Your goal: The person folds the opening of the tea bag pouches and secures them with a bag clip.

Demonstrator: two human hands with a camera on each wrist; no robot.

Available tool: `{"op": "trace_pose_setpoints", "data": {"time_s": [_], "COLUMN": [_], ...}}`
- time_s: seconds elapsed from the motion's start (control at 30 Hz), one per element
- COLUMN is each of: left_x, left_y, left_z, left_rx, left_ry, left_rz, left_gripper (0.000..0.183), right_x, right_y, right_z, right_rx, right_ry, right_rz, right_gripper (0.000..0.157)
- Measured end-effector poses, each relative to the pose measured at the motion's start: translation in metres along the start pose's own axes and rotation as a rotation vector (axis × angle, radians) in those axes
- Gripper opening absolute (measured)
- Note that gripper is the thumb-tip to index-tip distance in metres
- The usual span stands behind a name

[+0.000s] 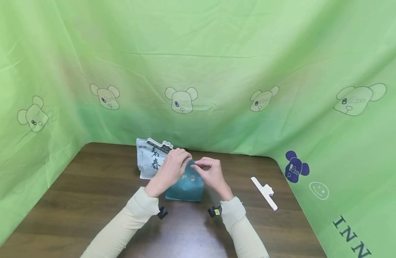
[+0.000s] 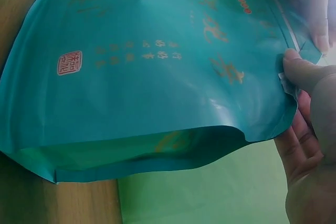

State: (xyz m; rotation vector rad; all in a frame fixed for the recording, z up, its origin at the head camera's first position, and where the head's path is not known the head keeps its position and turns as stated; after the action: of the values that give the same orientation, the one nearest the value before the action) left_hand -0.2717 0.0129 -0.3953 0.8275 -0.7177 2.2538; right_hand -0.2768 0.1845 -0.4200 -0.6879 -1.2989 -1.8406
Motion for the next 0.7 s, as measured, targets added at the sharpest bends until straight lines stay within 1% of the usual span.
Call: {"op": "trace_pose_setpoints", "data": {"time_s": [0.07, 0.17, 0.3, 0.5, 0.63, 0.7], "left_x": [-0.0001, -0.0001, -0.0001, 0.0000, 0.0000, 0.0001], "left_y": [0.0014, 0.0027, 0.0029, 0.0025, 0.0026, 0.0028], "left_z": [0.0003, 0.0018, 0.0032, 0.0017, 0.0008, 0.0003], "left_rx": [0.004, 0.002, -0.011, -0.012, -0.018, -0.018], "left_ry": [0.014, 0.050, 0.081, 0.070, 0.057, 0.053], "left_rz": [0.001, 0.001, 0.008, 0.011, 0.005, 0.001], "left_gripper": [0.007, 0.001, 0.007, 0.005, 0.003, 0.003], "right_x": [0.0010, 0.0016, 0.0013, 0.0022, 0.0036, 0.0046], "right_y": [0.0030, 0.0032, 0.0015, 0.0032, 0.0064, 0.0075], "right_z": [-0.0002, -0.0005, -0.0003, 0.0006, 0.0015, 0.0020], "right_rx": [0.000, -0.002, 0.005, 0.006, -0.019, -0.012], "right_ry": [0.005, 0.005, 0.007, 0.025, 0.040, 0.049], "right_rz": [-0.009, -0.013, -0.002, -0.018, -0.025, -0.029], "right_gripper": [0.010, 0.011, 0.011, 0.010, 0.011, 0.013]}}
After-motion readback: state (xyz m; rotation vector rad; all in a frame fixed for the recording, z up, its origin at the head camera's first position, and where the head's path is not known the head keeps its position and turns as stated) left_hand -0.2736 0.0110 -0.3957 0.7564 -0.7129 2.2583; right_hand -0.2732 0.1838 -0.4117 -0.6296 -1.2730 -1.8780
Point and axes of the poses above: each hand's wrist, its own x-axis towards the middle knuckle, its own z-axis out of the back of the hand, y = z × x, the point moved 2 cm from there along x, towards the middle knuckle, and after that the axes turned 6 degrees about z, right-handed, at the moved point
